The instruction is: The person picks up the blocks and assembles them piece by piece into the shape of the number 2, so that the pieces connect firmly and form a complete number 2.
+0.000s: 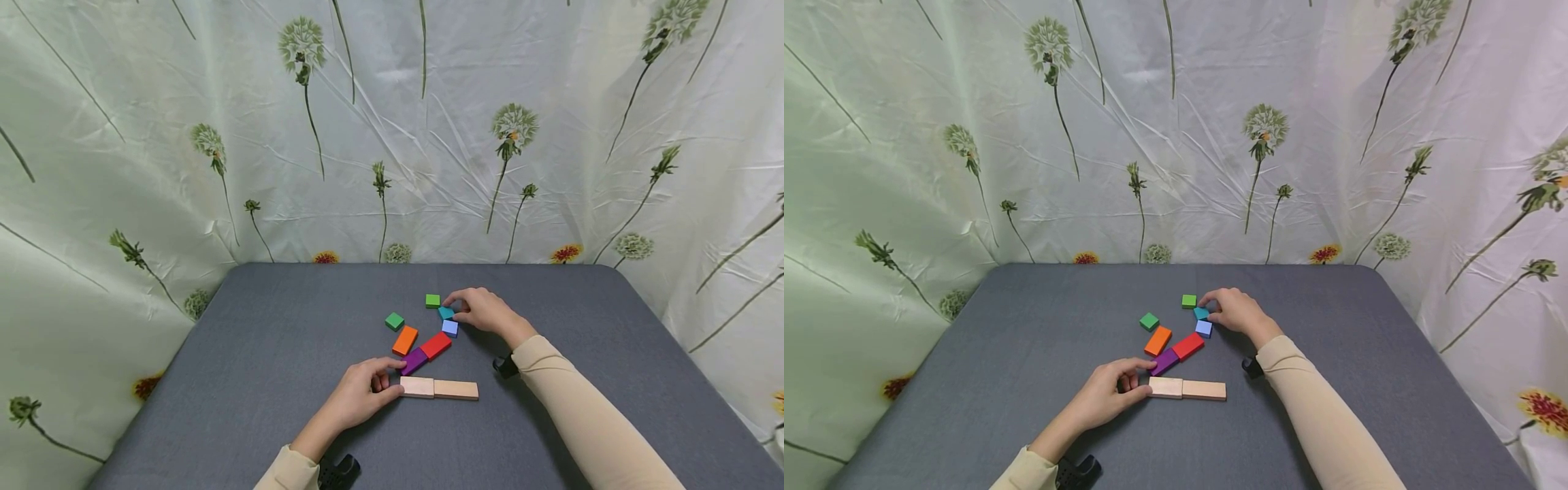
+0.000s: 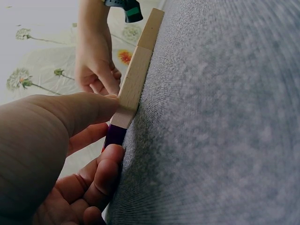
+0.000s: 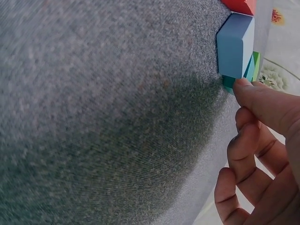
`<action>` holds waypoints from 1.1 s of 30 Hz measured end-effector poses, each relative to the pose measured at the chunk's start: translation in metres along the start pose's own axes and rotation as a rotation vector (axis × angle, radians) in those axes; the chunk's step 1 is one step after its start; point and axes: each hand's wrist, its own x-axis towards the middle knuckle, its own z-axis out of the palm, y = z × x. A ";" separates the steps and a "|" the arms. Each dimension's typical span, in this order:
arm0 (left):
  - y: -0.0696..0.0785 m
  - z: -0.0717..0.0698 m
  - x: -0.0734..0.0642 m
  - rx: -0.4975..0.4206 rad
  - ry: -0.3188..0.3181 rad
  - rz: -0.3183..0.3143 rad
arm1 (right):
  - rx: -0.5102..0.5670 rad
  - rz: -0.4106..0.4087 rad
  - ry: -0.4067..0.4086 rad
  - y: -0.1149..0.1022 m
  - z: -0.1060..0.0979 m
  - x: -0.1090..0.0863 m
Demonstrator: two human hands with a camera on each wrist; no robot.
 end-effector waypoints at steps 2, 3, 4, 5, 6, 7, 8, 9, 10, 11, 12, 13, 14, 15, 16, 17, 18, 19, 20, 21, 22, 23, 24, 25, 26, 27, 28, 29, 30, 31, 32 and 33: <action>0.000 0.000 0.000 0.002 -0.001 -0.001 | -0.002 0.002 0.003 0.001 0.000 0.000; 0.000 0.000 0.000 0.003 -0.001 -0.002 | -0.004 0.002 0.005 0.001 -0.001 0.000; 0.001 0.000 0.000 0.005 -0.001 -0.001 | -0.003 0.007 0.006 0.002 -0.001 0.001; 0.001 -0.001 0.000 0.006 -0.001 -0.001 | -0.004 0.007 0.006 0.003 -0.001 0.001; 0.001 -0.001 0.000 0.007 -0.001 -0.001 | -0.003 0.007 0.006 0.003 -0.001 0.001; 0.001 -0.001 0.000 0.009 -0.001 -0.001 | -0.003 0.007 0.006 0.004 -0.002 0.001; 0.001 -0.001 0.000 0.009 -0.001 -0.002 | 0.000 0.006 0.007 0.004 -0.002 0.001; 0.001 -0.001 0.000 0.010 -0.001 -0.003 | 0.004 0.006 0.007 0.004 -0.003 0.001; 0.001 -0.001 0.000 0.010 -0.002 -0.004 | 0.006 0.005 0.008 0.004 -0.003 0.001; 0.001 -0.001 0.000 0.011 -0.002 -0.006 | 0.008 0.003 0.010 0.004 -0.004 0.001; 0.001 -0.001 0.000 0.011 -0.003 -0.008 | 0.010 0.001 0.011 0.004 -0.004 0.001; 0.001 -0.001 0.000 0.012 -0.004 -0.010 | 0.010 -0.001 0.014 0.004 -0.004 0.001; 0.001 -0.001 0.000 0.012 -0.004 -0.011 | 0.010 -0.001 0.015 0.005 -0.005 0.001; 0.001 -0.001 0.001 0.013 -0.005 -0.013 | 0.011 0.000 0.015 0.005 -0.005 0.001; 0.001 -0.001 0.001 0.012 -0.006 -0.014 | 0.012 0.002 0.015 0.005 -0.005 0.001; 0.001 -0.001 0.001 0.012 -0.005 -0.014 | 0.015 0.003 0.014 0.005 -0.005 0.001; 0.001 -0.001 0.001 0.012 -0.006 -0.014 | 0.017 0.005 0.013 0.005 -0.005 0.002; 0.001 -0.001 0.001 0.011 -0.007 -0.014 | 0.018 0.003 0.013 0.005 -0.005 0.002; 0.001 -0.001 0.001 0.010 -0.008 -0.013 | 0.023 0.008 0.012 0.005 -0.005 0.002; 0.001 -0.001 0.001 0.008 -0.008 -0.012 | 0.027 0.011 0.011 0.005 -0.006 0.003; 0.001 -0.001 0.001 0.005 -0.008 -0.011 | 0.030 0.014 0.012 0.005 -0.006 0.004; 0.001 -0.001 0.001 0.004 -0.008 -0.009 | 0.030 0.016 0.013 0.005 -0.007 0.005; 0.001 -0.001 0.000 0.003 -0.008 -0.008 | 0.031 0.020 0.014 0.005 -0.007 0.005; 0.001 -0.001 0.000 0.003 -0.008 -0.006 | 0.031 0.023 0.016 0.005 -0.008 0.006; 0.001 -0.001 0.000 0.003 -0.007 -0.004 | 0.032 0.031 0.018 0.005 -0.008 0.007; 0.001 -0.001 0.000 0.003 -0.006 -0.002 | 0.032 0.032 0.020 0.004 -0.009 0.007; 0.001 -0.001 0.000 0.004 -0.006 0.000 | 0.031 0.034 0.022 0.004 -0.009 0.008; 0.001 -0.001 0.000 0.005 -0.005 0.001 | 0.031 0.034 0.024 0.003 -0.010 0.009; 0.000 -0.001 0.000 0.006 -0.005 0.002 | 0.031 0.035 0.026 0.003 -0.010 0.009; 0.000 -0.001 0.000 0.005 -0.005 0.003 | 0.031 0.034 0.028 0.002 -0.010 0.010; 0.000 -0.001 0.000 0.004 -0.005 0.005 | 0.030 0.033 0.030 0.002 -0.010 0.010; 0.000 -0.001 0.000 0.004 -0.005 0.005 | 0.031 0.032 0.031 0.001 -0.011 0.011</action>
